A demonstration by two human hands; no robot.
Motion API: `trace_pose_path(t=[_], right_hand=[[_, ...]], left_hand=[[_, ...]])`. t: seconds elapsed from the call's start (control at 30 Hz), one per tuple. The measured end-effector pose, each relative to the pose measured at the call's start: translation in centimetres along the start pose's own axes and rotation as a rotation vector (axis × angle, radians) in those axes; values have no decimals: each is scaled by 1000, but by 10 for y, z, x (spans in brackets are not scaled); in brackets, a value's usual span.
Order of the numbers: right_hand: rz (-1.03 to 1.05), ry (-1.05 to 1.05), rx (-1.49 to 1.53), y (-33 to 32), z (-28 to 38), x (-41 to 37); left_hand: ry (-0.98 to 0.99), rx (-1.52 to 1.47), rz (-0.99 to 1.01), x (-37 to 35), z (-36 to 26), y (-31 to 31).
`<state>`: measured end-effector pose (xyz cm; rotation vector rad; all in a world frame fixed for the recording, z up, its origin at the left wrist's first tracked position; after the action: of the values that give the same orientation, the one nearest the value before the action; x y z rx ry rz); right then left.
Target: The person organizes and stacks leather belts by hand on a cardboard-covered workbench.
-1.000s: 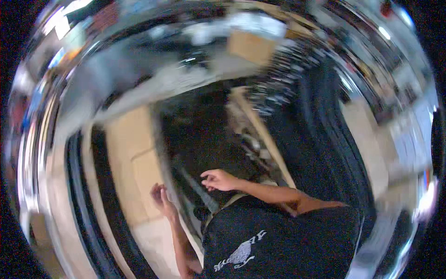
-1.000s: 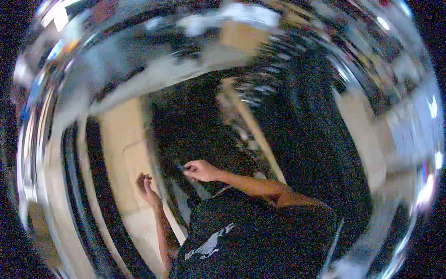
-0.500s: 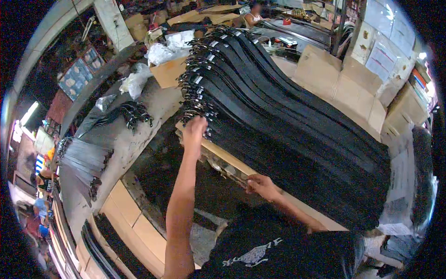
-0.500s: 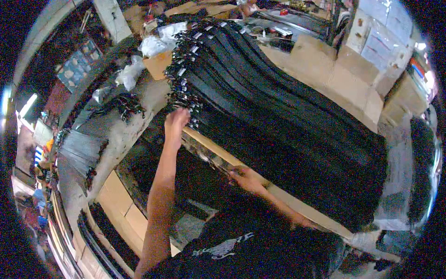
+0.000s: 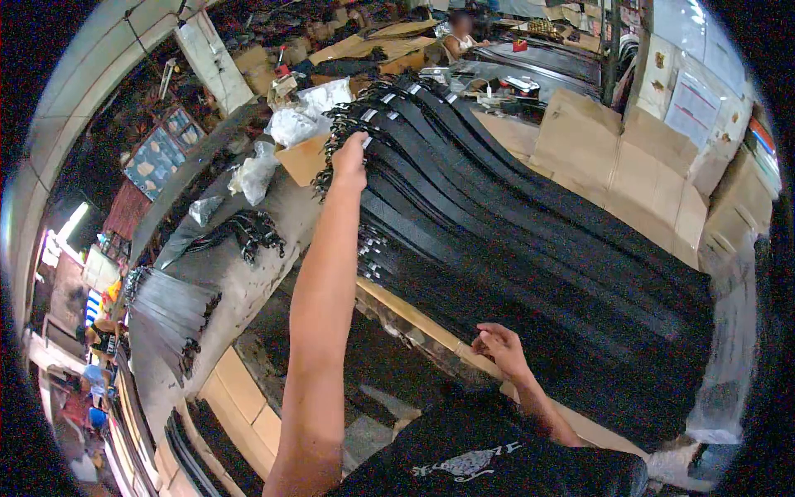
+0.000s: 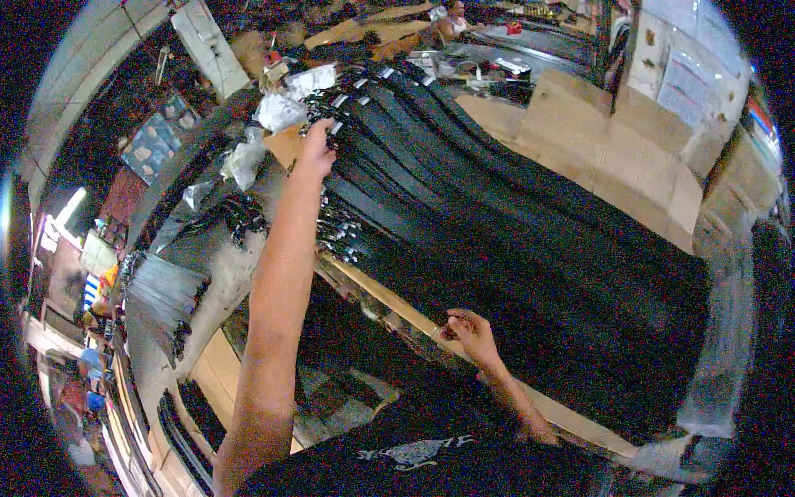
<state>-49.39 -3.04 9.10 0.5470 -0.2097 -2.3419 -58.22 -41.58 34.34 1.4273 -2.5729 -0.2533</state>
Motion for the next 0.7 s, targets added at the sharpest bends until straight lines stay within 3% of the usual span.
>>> trace_pose_path(t=[0.1, 0.13, 0.17, 0.23, 0.3, 0.4, 0.47, 0.57, 0.6, 0.7], right_hand=[[-8, 4, 29, -4, 7, 5], [-7, 10, 54, -4, 13, 4], [-7, 15, 79, -3, 18, 5], [20, -29, 102, 0, 25, 10], [25, -51, 110, 0, 31, 11], [18, -49, 119, -1, 38, 13], [18, -37, 149, -3, 35, 23], [49, -16, 137, 0, 33, 31], [54, -13, 138, 2, 34, 31], [81, -21, 133, 11, 45, 35]], left_hand=[[-81, -135, -72, 52, 27, 16], [-95, -111, -109, 35, 12, 28], [-44, 108, -153, 19, -5, 37], [-89, 41, -251, 36, 11, 40], [51, 437, -132, 114, 60, 24], [356, 675, 37, 135, 66, 10], [-215, 66, -368, 42, 18, 27], [-250, 133, -205, 48, 21, 20], [-316, 315, -291, 41, 19, 14], [-329, 337, -328, 45, 16, 11]])
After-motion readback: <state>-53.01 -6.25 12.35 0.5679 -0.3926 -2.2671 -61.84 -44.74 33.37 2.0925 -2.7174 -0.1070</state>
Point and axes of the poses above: each hand's wrist, its own x-axis towards the middle knuckle, its own y-axis out of the palm, z = x × y, the point moved 5 cm from there along x, towards the middle knuckle, and after that the axes turned 9 degrees about y, right-handed, at the moved point
